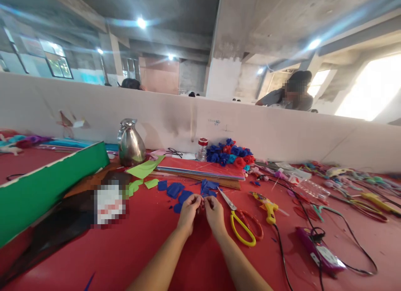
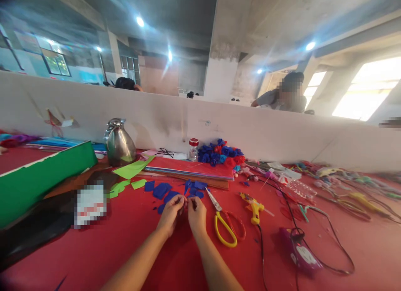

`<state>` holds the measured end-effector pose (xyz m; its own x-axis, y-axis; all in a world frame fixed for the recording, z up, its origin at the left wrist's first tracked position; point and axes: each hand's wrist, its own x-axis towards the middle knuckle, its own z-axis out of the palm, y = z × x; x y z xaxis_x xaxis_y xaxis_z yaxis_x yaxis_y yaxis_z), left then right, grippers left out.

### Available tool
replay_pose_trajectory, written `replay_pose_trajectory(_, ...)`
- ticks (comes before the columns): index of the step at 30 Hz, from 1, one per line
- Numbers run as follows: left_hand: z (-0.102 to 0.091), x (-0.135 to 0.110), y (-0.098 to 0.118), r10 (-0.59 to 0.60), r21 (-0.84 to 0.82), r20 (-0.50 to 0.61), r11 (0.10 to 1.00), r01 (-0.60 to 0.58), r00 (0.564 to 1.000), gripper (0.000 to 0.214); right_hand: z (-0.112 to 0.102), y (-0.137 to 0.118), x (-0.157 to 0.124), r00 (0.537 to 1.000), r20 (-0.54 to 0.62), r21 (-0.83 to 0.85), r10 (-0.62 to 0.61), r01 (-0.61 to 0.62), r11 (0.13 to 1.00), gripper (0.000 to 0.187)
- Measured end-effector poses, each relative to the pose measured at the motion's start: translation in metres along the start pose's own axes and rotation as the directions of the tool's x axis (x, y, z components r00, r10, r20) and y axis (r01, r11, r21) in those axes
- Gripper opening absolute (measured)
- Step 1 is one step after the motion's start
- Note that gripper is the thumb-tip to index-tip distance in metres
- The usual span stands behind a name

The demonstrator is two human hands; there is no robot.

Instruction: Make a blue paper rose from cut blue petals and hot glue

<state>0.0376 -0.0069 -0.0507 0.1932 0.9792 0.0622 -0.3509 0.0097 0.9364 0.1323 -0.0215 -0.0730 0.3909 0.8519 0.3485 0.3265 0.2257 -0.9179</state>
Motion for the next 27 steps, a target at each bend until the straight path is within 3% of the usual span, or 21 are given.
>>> replay_pose_trajectory(4,0.000,-0.001,-0.005,0.076,0.098,-0.010,0.992,-0.075,0.997,0.030,0.000,0.000,-0.006,0.999,-0.017,-0.108,-0.041,0.039,0.993,0.019)
replay_pose_trajectory(14,0.004,-0.019,-0.012,0.183,0.224,-0.061,0.960,-0.166,0.981,0.036,-0.007,-0.012,-0.030,0.993,-0.054,-0.147,-0.103,0.094,0.985,0.026)
replay_pose_trajectory(16,0.004,-0.022,-0.013,0.187,0.206,-0.069,0.964,-0.169,0.980,0.039,-0.019,-0.019,-0.034,0.987,-0.091,-0.148,-0.133,0.118,0.982,0.028)
replay_pose_trajectory(18,0.005,-0.024,-0.012,0.168,0.168,-0.091,0.974,-0.151,0.982,0.039,-0.045,-0.029,-0.034,0.965,-0.179,-0.153,-0.193,0.166,0.974,0.027)
replay_pose_trajectory(19,0.006,-0.025,-0.011,0.149,0.144,-0.092,0.980,-0.135,0.984,0.039,-0.063,-0.035,-0.032,0.926,-0.287,-0.163,-0.245,0.205,0.965,0.025)
replay_pose_trajectory(20,0.007,-0.025,-0.009,0.130,0.120,-0.085,0.986,-0.119,0.988,0.038,-0.083,-0.041,-0.029,0.832,-0.469,-0.207,-0.296,0.223,0.953,0.022)
replay_pose_trajectory(21,0.008,-0.026,-0.007,0.116,0.099,-0.072,0.989,-0.109,0.991,0.037,-0.104,-0.047,-0.025,0.687,-0.647,-0.248,-0.330,0.220,0.943,0.018)
replay_pose_trajectory(23,0.010,-0.027,-0.004,0.112,0.073,-0.044,0.991,-0.109,0.993,0.035,-0.135,-0.056,-0.018,0.337,-0.889,-0.234,-0.309,0.243,0.941,0.010)
replay_pose_trajectory(24,0.011,-0.027,-0.003,0.117,0.065,-0.038,0.991,-0.115,0.992,0.034,-0.142,-0.059,-0.016,0.276,-0.917,-0.218,-0.289,0.260,0.941,0.009)
replay_pose_trajectory(25,0.012,-0.027,-0.002,0.122,0.057,-0.038,0.991,-0.120,0.992,0.033,-0.141,-0.060,-0.014,0.316,-0.903,-0.210,-0.292,0.269,0.940,0.007)
replay_pose_trajectory(26,0.013,-0.027,-0.002,0.124,0.048,-0.040,0.991,-0.122,0.992,0.032,-0.133,-0.059,-0.014,0.469,-0.827,-0.203,-0.311,0.266,0.942,0.008)
replay_pose_trajectory(27,0.014,-0.027,-0.002,0.121,0.039,-0.041,0.992,-0.120,0.992,0.032,-0.118,-0.057,-0.015,0.658,-0.684,-0.182,-0.314,0.264,0.947,0.009)
